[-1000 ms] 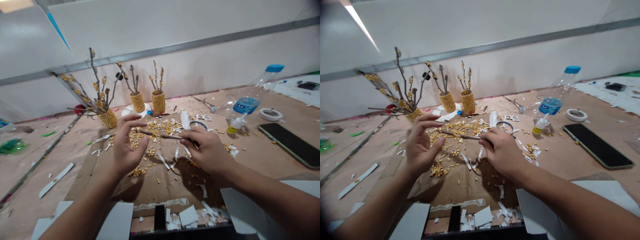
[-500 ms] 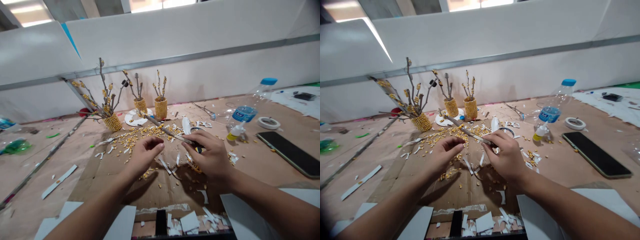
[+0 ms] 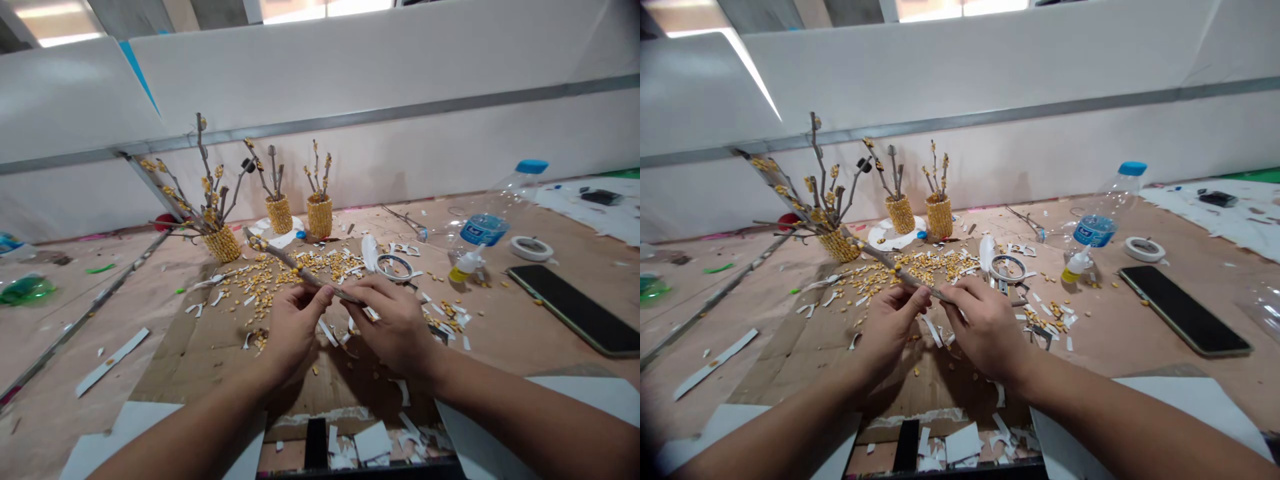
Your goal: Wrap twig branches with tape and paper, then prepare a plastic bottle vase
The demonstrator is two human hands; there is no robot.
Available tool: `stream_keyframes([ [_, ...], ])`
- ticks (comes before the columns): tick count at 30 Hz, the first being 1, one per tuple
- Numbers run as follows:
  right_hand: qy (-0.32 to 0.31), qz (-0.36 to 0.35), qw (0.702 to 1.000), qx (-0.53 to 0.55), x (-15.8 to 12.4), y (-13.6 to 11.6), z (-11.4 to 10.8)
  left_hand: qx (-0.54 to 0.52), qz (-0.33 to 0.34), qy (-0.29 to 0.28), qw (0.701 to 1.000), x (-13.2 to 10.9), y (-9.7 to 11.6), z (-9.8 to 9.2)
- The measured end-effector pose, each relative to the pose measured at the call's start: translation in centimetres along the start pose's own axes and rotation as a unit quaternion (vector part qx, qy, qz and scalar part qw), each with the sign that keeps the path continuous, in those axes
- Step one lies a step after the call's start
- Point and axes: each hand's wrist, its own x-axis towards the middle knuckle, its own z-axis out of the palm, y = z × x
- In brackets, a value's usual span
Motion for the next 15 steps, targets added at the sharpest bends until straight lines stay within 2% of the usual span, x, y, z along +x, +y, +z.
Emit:
stream_keyframes([
  [5, -0.066, 0.009, 0.998, 0.002, -0.2, -0.2, 0.0, 0.01, -0.006, -0.001, 1.0, 0.0, -0.6, 0.1],
  [8, -0.074, 0.013, 0.997, -0.003, -0.5, 0.3, 0.1, 0.02, -0.01, -0.021, 1.0, 0.2, -0.9, 0.0],
  [11, -0.062, 0.024, 0.996, -0.053, -0.6, 1.0, -0.1, 0.109, -0.026, -0.122, 0.986, 0.9, -0.5, -0.7],
  [13, -0.061, 0.036, 0.993, -0.096, -0.5, 1.5, -0.6, 0.224, -0.033, -0.213, 0.951, 1.7, 0.2, -1.9],
  [15, -0.059, 0.047, 0.989, -0.127, -0.2, 2.0, -1.2, 0.294, -0.023, -0.237, 0.926, 2.8, 1.0, -3.6],
])
